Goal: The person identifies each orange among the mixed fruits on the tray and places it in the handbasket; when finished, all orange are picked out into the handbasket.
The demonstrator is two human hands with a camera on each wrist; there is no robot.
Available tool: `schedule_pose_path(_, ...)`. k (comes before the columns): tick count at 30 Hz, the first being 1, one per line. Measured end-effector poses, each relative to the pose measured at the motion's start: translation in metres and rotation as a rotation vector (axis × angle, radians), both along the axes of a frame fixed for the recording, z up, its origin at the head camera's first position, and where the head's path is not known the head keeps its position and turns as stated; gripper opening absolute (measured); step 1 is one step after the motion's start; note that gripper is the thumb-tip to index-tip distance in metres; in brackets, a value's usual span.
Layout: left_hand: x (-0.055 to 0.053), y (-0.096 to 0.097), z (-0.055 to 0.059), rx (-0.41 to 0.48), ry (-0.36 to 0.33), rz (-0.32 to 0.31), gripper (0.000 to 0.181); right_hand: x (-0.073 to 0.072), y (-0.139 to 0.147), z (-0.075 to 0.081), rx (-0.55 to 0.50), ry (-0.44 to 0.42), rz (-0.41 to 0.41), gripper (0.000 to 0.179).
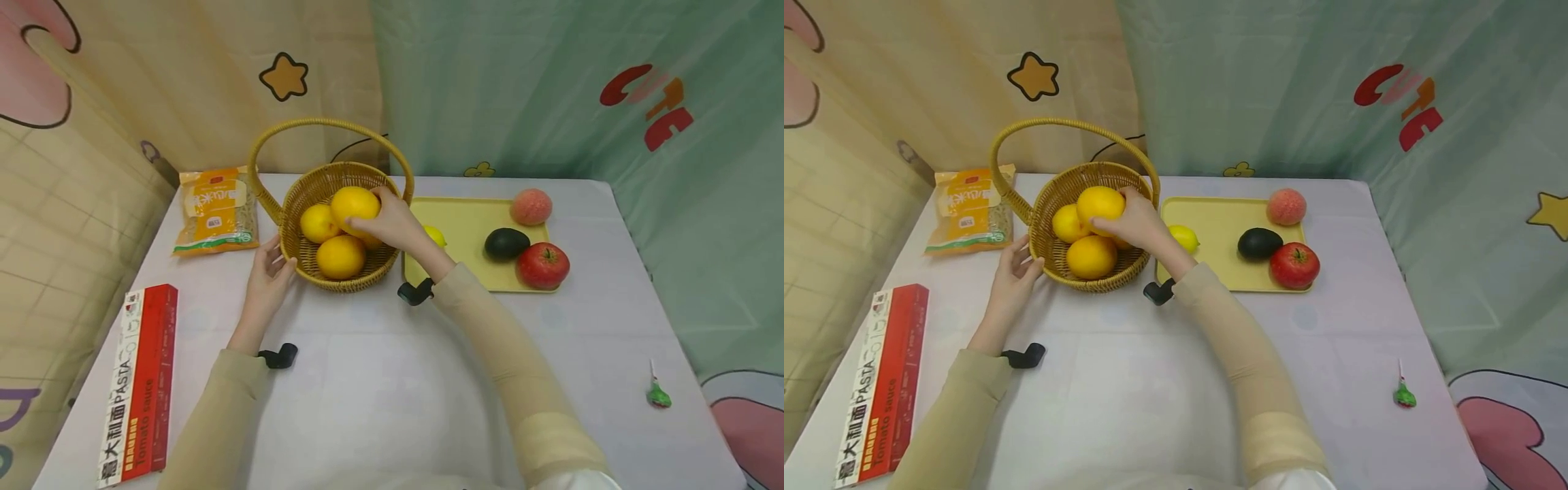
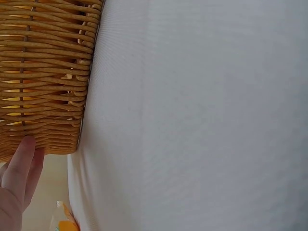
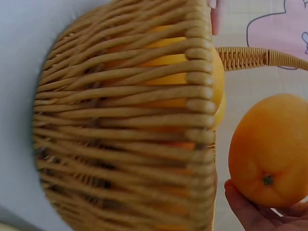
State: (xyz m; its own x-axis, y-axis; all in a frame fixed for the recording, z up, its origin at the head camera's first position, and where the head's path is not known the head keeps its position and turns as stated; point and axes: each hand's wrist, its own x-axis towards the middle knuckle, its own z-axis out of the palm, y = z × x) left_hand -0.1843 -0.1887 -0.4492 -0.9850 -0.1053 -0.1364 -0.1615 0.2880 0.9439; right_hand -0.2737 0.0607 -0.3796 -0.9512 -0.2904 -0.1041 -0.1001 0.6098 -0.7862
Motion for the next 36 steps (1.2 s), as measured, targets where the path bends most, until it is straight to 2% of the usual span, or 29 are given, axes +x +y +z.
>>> schedule_pose_path(5,-0.002,0.001,-0.002,0.002,0.006,-0.004,0.064,-0.014,-0.010,0.001,-0.021,0.041,-0.056,0.087)
schedule_pose_path(12,-0.002,0.000,-0.007,0.013,0.004,-0.006,0.063,-0.031,-0.019,-0.003,-0.016,0.016,-0.123,0.088)
schedule_pose_path(22,0.000,0.001,-0.005,0.012,0.020,-0.008,0.062,-0.039,-0.027,-0.001,0.028,0.014,-0.135,0.085)
schedule_pose_path(26,0.000,0.000,-0.004,0.009,0.020,-0.004,0.061,-0.040,-0.027,0.004,0.055,0.021,-0.110,0.084)
schedule_pose_path(32,0.000,0.000,-0.002,0.006,-0.002,0.013,0.062,-0.045,-0.031,0.019,0.115,0.046,-0.001,0.087)
schedule_pose_path(36,-0.001,0.001,-0.002,0.022,-0.013,0.016,0.062,-0.051,-0.033,0.023,0.163,0.004,0.046,0.088)
